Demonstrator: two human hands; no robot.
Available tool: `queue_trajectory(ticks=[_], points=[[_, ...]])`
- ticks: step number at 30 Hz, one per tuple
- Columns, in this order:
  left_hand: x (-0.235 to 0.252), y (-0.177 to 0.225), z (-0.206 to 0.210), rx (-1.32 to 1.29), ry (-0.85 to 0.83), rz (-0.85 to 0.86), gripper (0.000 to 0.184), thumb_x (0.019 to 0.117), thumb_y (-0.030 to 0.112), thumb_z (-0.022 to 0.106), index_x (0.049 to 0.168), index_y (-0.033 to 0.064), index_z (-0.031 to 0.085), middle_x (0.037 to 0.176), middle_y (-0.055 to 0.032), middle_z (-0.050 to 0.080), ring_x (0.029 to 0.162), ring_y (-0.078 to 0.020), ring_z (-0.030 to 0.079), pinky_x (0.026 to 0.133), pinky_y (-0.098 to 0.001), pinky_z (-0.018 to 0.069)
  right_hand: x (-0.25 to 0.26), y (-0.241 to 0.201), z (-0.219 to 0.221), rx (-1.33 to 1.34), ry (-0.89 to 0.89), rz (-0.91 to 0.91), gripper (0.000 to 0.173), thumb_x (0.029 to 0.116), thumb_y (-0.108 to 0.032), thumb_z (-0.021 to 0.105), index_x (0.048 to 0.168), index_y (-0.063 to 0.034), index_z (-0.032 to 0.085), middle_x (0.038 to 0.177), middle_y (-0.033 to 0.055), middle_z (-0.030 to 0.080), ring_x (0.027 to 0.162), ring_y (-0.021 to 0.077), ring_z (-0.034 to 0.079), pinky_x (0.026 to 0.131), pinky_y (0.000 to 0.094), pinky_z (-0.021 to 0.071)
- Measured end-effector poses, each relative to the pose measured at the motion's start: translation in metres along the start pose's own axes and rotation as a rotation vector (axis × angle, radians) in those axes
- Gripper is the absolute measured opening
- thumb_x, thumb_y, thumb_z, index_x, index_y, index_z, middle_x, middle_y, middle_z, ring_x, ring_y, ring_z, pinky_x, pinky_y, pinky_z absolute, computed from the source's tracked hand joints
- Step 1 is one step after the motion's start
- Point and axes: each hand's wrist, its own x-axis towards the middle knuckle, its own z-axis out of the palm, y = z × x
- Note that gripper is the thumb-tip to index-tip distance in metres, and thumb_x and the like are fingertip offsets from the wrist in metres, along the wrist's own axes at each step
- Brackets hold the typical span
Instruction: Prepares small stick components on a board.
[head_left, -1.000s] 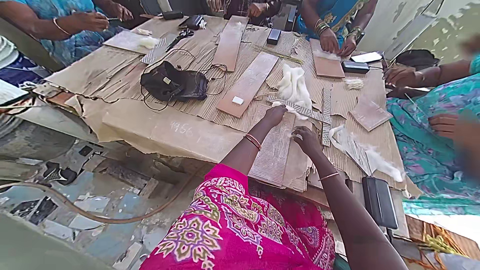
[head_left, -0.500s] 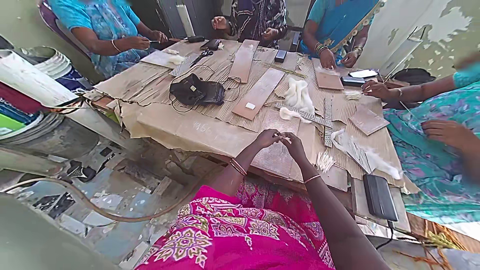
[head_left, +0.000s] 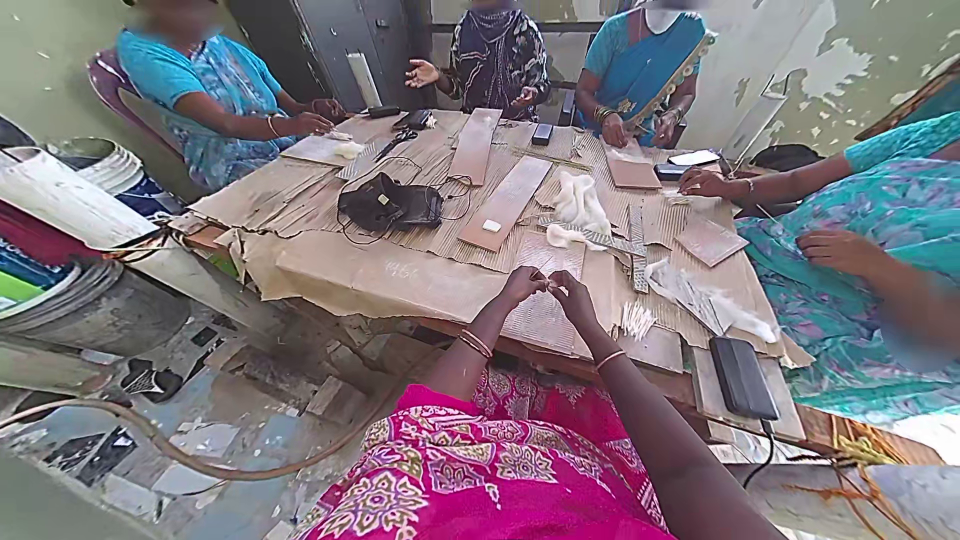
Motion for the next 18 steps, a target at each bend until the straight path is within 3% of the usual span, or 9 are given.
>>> queue_trajectory(ticks=[4, 8, 11, 14, 18], points=[[0.015, -0.009, 0.005, 0.088, -0.027, -0.002, 0.023, 0.1035, 0.006, 0.056, 0.118, -0.01, 0.064, 0.109, -0.021, 0.068, 0.094, -0.0218, 0.062, 0.09, -0.0368, 0.0489, 0.002, 0.005, -0.001, -0.043, -0.003, 0.067, 0.019, 0.1003, -0.004, 0.061, 0.115, 0.0071, 0.068, 0.108, 0.0231, 0.072, 0.105, 0.0342, 0.068, 0.098, 0.0494, 0.0487], [0.026, -0.014, 0.006, 0.307, -0.044, -0.014, 0.026, 0.1032, 0.011, 0.058, 0.12, -0.0069, 0.066, 0.119, -0.0245, 0.068, 0.115, -0.0356, 0.064, 0.105, -0.0512, 0.0444, 0.009, 0.008, 0.001, -0.181, -0.032, 0.068, 0.019, 0.0998, -0.006, 0.062, 0.111, 0.0054, 0.072, 0.107, 0.0224, 0.074, 0.108, 0.0377, 0.068, 0.102, 0.0547, 0.0447], [0.032, -0.024, 0.013, 0.419, -0.009, 0.045, 0.025, 0.1025, 0.013, 0.06, 0.116, -0.0065, 0.068, 0.117, -0.0279, 0.068, 0.116, -0.0435, 0.063, 0.101, -0.0608, 0.0455, 0.009, 0.016, 0.006, -0.294, 0.0, -0.033, 0.015, 0.0981, -0.007, 0.067, 0.104, 0.006, 0.073, 0.103, 0.0244, 0.074, 0.103, 0.0429, 0.068, 0.102, 0.0613, 0.0409], [0.033, -0.026, 0.015, 0.484, -0.028, 0.016, 0.027, 0.1032, 0.012, 0.057, 0.12, -0.0062, 0.066, 0.126, -0.0273, 0.064, 0.124, -0.0422, 0.059, 0.106, -0.0584, 0.0428, 0.013, 0.031, 0.013, -0.345, 0.003, -0.069, 0.015, 0.0955, -0.006, 0.068, 0.103, 0.0049, 0.074, 0.11, 0.0254, 0.071, 0.11, 0.0437, 0.065, 0.103, 0.0639, 0.0382], [0.033, -0.027, 0.015, 0.476, 0.041, -0.014, 0.027, 0.1023, 0.014, 0.059, 0.121, -0.0036, 0.068, 0.127, -0.0246, 0.065, 0.126, -0.0398, 0.059, 0.107, -0.0567, 0.0433, 0.018, 0.035, 0.013, -0.301, 0.031, -0.001, 0.014, 0.096, -0.002, 0.065, 0.104, 0.0068, 0.072, 0.119, 0.0255, 0.068, 0.12, 0.0412, 0.061, 0.11, 0.0606, 0.0346]])
